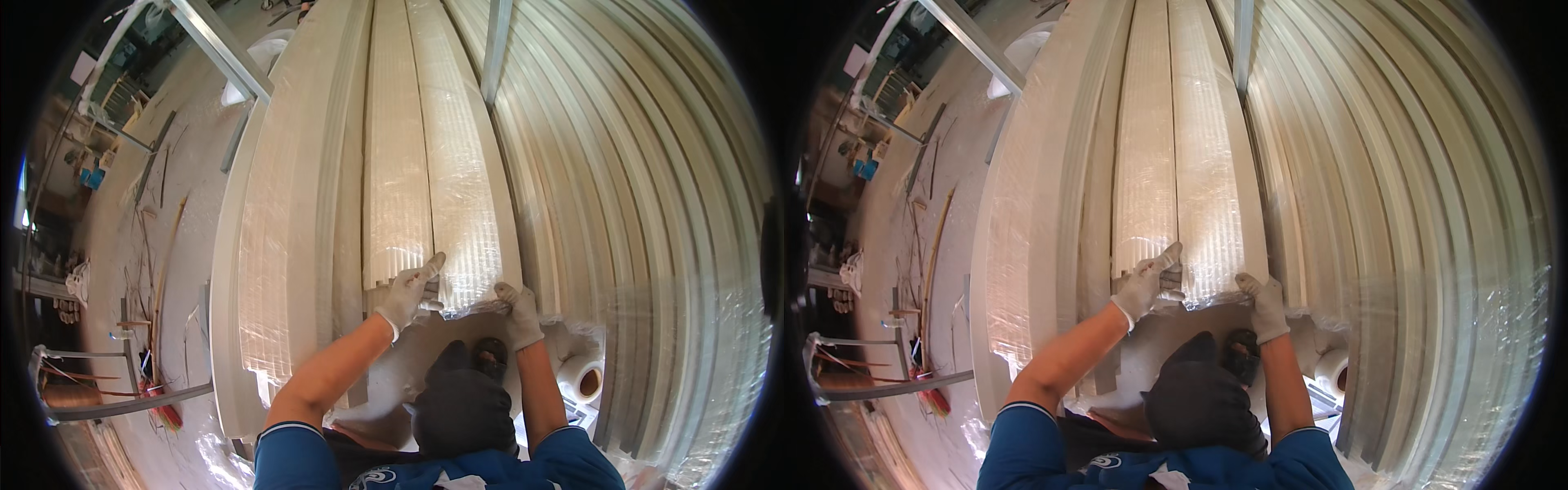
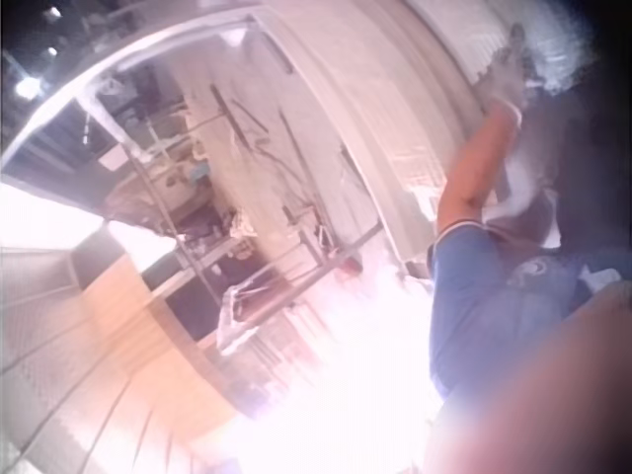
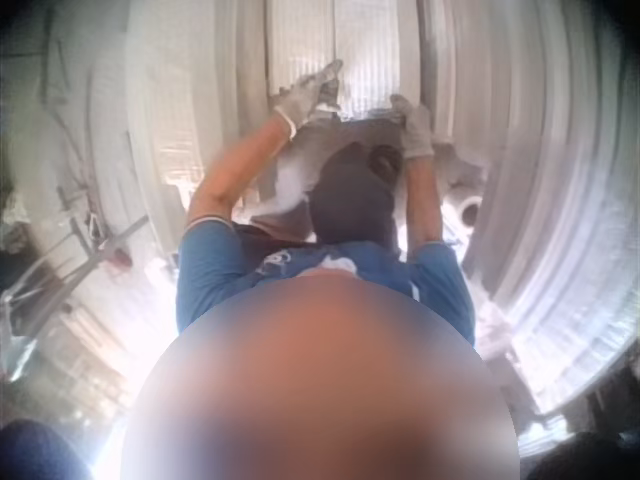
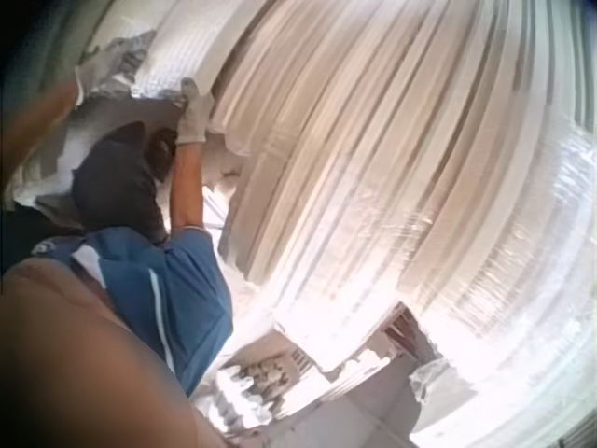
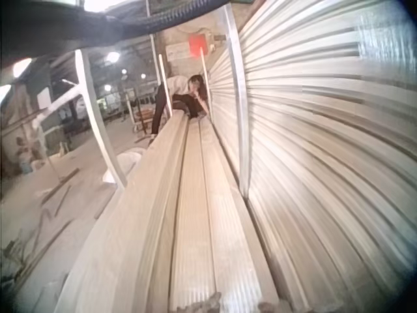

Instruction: The person repeatedly picks up long, white plastic profiles from a pile and stacks them onto a metal rack. The person handles the profiles one at a time, aligning them with the existing stack.

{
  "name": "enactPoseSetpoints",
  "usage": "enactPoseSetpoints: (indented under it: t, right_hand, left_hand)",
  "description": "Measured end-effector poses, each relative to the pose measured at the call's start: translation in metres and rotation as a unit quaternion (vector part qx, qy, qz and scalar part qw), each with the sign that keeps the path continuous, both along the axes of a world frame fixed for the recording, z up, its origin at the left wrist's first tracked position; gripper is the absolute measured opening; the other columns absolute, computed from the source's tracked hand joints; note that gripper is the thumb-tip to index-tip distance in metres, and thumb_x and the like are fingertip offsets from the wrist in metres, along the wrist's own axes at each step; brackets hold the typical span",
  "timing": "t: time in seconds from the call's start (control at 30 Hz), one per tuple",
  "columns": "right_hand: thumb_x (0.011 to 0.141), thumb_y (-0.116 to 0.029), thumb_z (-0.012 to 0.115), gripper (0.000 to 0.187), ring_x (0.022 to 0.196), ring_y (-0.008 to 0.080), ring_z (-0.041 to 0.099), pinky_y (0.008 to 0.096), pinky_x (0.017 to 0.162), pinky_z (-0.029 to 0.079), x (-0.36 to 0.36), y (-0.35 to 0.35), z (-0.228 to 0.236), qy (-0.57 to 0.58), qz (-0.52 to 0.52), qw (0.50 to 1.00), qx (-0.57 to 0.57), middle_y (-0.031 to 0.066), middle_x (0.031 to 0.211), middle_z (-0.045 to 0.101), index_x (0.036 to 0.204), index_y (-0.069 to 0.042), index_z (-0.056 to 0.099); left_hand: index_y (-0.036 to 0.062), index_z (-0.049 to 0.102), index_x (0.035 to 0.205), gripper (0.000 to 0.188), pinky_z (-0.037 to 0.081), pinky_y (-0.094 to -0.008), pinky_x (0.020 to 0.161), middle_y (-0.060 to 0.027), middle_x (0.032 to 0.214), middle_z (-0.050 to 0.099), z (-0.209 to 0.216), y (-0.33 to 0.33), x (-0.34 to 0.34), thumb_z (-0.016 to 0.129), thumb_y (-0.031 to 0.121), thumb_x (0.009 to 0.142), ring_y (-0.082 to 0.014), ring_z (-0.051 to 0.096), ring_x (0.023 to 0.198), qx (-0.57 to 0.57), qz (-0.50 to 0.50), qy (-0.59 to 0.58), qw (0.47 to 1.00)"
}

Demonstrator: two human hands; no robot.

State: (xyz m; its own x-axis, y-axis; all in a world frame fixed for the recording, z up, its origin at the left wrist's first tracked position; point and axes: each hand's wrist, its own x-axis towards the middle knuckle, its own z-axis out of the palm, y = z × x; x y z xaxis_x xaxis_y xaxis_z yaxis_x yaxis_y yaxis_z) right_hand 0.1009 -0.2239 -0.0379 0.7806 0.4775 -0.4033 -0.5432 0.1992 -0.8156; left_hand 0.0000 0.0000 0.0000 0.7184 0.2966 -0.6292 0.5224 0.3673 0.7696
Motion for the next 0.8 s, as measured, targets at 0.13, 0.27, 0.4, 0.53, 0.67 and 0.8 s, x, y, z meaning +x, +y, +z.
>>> enactPoseSetpoints:
  t: [0.13,0.27,0.4,0.53,0.67,0.8]
  right_hand:
    - [0.082,-0.010,0.075,0.029,0.076,0.0110,0.063,0.0253,0.066,0.051,-0.008,0.001,-0.013,0.000,0.015,0.999,-0.051,0.0049,0.095,0.068,0.107,0.002,0.066]
    - [0.081,-0.007,0.075,0.030,0.077,0.0151,0.066,0.0284,0.068,0.057,-0.011,0.005,-0.044,0.077,-0.003,0.997,-0.029,0.0074,0.094,0.068,0.107,0.003,0.065]
    - [0.083,-0.013,0.075,0.029,0.075,0.0200,0.067,0.0300,0.065,0.057,-0.007,0.006,-0.080,0.107,-0.023,0.993,-0.034,0.0062,0.094,0.065,0.106,-0.002,0.062]
    - [0.084,-0.026,0.077,0.040,0.079,0.0224,0.067,0.0300,0.070,0.056,-0.022,0.006,-0.111,0.180,-0.070,0.981,-0.025,0.0048,0.095,0.063,0.114,-0.005,0.060]
    - [0.086,-0.037,0.074,0.045,0.080,0.0216,0.065,0.0352,0.075,0.054,-0.035,0.019,-0.103,0.232,-0.106,0.967,-0.029,0.0041,0.096,0.065,0.116,-0.005,0.061]
    - [0.088,-0.049,0.067,0.049,0.078,0.0234,0.067,0.0419,0.074,0.052,-0.045,0.015,-0.055,0.009,0.141,0.931,-0.337,0.0072,0.087,0.069,0.102,-0.001,0.067]
  left_hand:
    - [0.0014,0.071,0.078,0.057,0.052,-0.0351,0.057,-0.0082,0.072,0.067,0.074,-0.007,0.004,0.073,0.058,0.080,-0.0230,0.062,0.061,0.279,-0.202,0.009,0.939]
    - [0.0040,0.068,0.064,0.040,0.043,-0.0236,0.052,-0.0049,0.059,0.060,0.129,0.022,-0.011,0.073,0.034,0.090,-0.0076,0.057,0.059,0.349,-0.059,-0.181,0.917]
    - [0.0000,0.070,0.084,0.023,0.046,-0.0224,0.057,-0.0026,0.068,0.063,0.150,0.031,-0.001,0.071,0.021,0.092,-0.0073,0.057,0.062,0.178,0.114,-0.264,0.941]
    - [-0.0023,0.068,0.100,0.022,0.049,-0.0225,0.062,-0.0029,0.079,0.065,0.156,0.028,-0.005,0.068,0.019,0.094,-0.0073,0.058,0.067,0.186,0.102,-0.227,0.951]
    - [-0.0022,0.061,0.119,0.035,0.051,-0.0261,0.070,-0.0122,0.101,0.069,0.165,0.029,-0.006,0.065,0.024,0.095,-0.0129,0.063,0.074,0.220,0.140,-0.263,0.929]
    - [-0.0029,0.058,0.124,0.040,0.050,-0.0279,0.082,-0.0129,0.110,0.067,0.180,0.043,-0.030,0.069,0.018,0.092,-0.0151,0.063,0.091,0.328,0.184,-0.301,0.877]
